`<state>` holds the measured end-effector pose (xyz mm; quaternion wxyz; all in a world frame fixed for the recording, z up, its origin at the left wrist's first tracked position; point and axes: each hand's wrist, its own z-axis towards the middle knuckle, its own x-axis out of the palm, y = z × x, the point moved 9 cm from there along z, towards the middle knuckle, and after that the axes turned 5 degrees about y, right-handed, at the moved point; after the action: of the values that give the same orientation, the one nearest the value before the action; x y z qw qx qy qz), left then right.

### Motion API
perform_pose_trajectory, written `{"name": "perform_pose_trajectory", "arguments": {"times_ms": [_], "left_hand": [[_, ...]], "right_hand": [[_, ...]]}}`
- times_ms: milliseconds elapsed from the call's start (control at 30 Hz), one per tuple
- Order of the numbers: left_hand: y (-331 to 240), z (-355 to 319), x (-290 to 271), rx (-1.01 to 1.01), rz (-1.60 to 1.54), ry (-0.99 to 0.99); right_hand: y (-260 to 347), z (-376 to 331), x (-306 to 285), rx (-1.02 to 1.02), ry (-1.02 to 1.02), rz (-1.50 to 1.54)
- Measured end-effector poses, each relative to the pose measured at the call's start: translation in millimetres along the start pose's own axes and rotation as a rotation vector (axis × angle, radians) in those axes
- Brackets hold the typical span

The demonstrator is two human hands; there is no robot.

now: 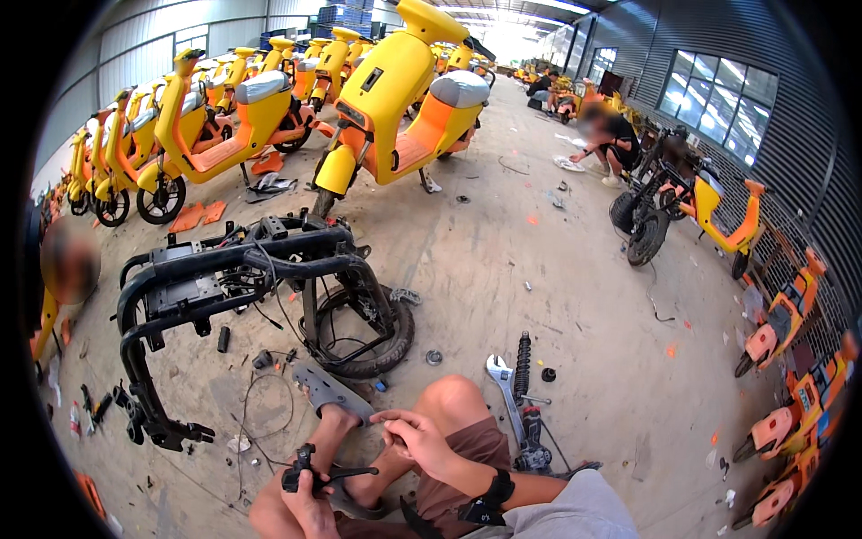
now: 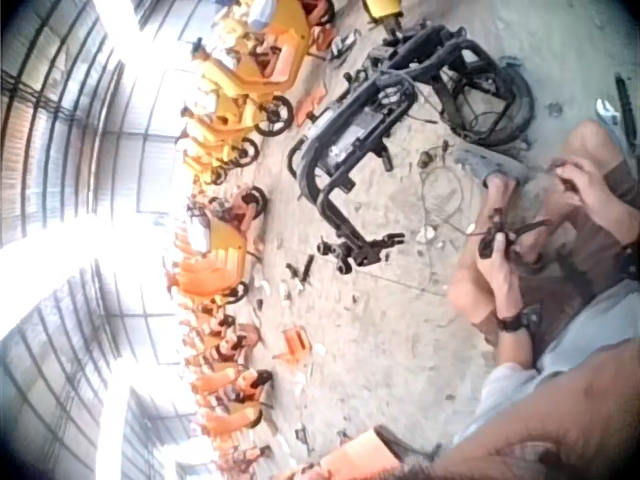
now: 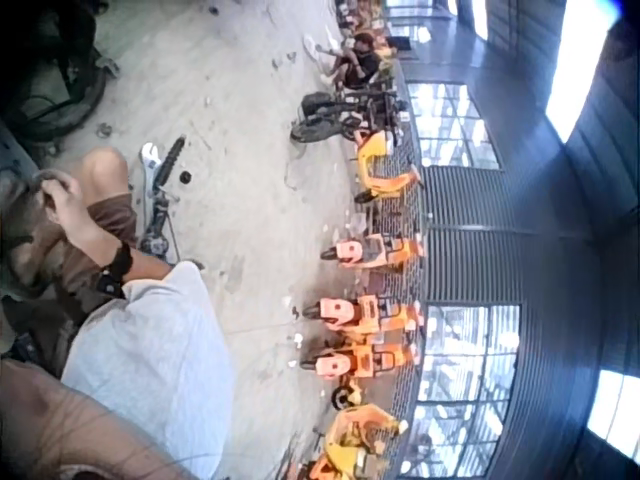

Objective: The person inspects and handles a metal chain, then sits on the floor to work on a scooter frame. They manipulate a brake lever and other small components, occasionally picking up tools from the floor.

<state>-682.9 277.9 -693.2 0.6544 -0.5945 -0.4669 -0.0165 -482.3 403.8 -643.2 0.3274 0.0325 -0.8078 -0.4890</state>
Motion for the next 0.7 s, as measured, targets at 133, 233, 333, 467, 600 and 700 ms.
{"name": "perform_pose_trajectory", "arguments": {"times_ms": [133, 233, 333, 467, 600, 700], "left_hand": [[2.2, -2.7, 6.9, 0.008, 0.005, -0.066], [9.3, -6.7, 15.4, 0.005, 0.014, -0.035], [12.9, -11.2, 16.9, 0.002, 0.063, -0.041], [6.1, -14.4, 9.0, 0.069, 0.246, -0.127], [20.4, -16.6, 27.8, 0.01, 0.121, -0.045], [25.8, -24.5, 28.2, -0.033, 0.066, 0.001]], "right_hand": [[-6.0, -5.0, 6.6, -0.034, 0.079, -0.038], [-11.8, -10.3, 10.3, -0.002, 0.098, 0.0], [-18.1, -10.6, 9.6, 0.024, 0.148, -0.062], [-9.9, -17.5, 21.6, 0.032, 0.131, -0.116], [-15.9, -24.4, -1.8, -0.062, 0.161, -0.328], [-21.2, -31.4, 2.4, -0.071, 0.226, -0.408]]}}
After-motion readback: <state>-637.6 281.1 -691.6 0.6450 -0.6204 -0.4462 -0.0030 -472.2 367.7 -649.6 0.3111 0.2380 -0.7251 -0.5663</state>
